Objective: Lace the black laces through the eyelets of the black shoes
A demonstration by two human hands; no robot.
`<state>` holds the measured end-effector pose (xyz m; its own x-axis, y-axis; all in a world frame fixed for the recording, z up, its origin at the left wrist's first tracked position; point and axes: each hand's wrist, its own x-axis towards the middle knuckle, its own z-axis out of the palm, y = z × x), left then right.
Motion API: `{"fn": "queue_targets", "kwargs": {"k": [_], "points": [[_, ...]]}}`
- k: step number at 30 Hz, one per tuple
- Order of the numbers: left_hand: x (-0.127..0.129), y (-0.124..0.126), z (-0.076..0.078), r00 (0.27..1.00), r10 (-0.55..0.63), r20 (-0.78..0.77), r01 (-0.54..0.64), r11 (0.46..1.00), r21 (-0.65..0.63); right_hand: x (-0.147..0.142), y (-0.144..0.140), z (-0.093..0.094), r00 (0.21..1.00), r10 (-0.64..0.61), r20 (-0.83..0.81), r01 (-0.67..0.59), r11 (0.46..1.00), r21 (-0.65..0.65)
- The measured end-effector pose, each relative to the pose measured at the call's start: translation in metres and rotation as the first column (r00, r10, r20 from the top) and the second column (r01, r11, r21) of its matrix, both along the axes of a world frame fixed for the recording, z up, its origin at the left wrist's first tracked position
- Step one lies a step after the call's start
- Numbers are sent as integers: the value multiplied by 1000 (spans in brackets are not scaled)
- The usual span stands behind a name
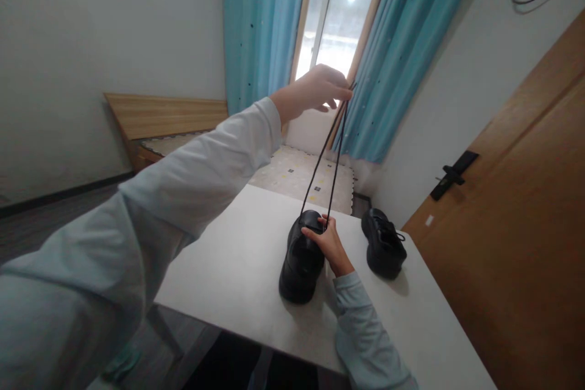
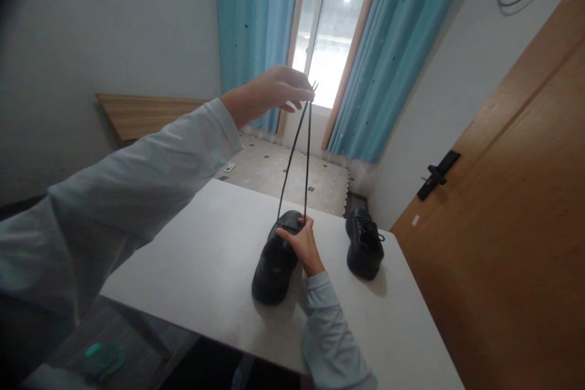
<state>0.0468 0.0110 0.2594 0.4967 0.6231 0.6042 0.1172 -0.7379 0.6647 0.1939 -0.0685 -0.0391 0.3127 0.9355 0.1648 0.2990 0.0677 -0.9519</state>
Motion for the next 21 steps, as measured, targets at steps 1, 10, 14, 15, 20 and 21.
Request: {"fn": "queue_targets", "kwargs": {"k": [1, 10, 14, 15, 20, 21], "points": [[2, 0, 3, 1000, 5, 6, -5, 1000, 10, 0, 1, -2, 1000, -1, 1, 1, 1000, 2], [30, 18, 8, 997, 71, 38, -71, 997, 18, 2, 9, -14, 999, 13, -34, -13, 1000, 2], [27, 21, 0, 997, 76, 33, -76, 997, -12, 2, 8, -14, 999, 16, -50, -16, 1000, -6], [24, 22, -2, 997, 76, 34, -75, 997, -27, 2, 8, -14, 999, 19, -50, -20, 1000, -10], [14, 27, -15, 995, 99, 32, -98, 994, -42, 1, 6, -11, 999, 17, -31, -18, 999, -30], [12, 27, -19, 994, 106, 25, -105, 994, -30, 1, 5, -9, 1000, 14, -24, -15, 999, -30]]}}
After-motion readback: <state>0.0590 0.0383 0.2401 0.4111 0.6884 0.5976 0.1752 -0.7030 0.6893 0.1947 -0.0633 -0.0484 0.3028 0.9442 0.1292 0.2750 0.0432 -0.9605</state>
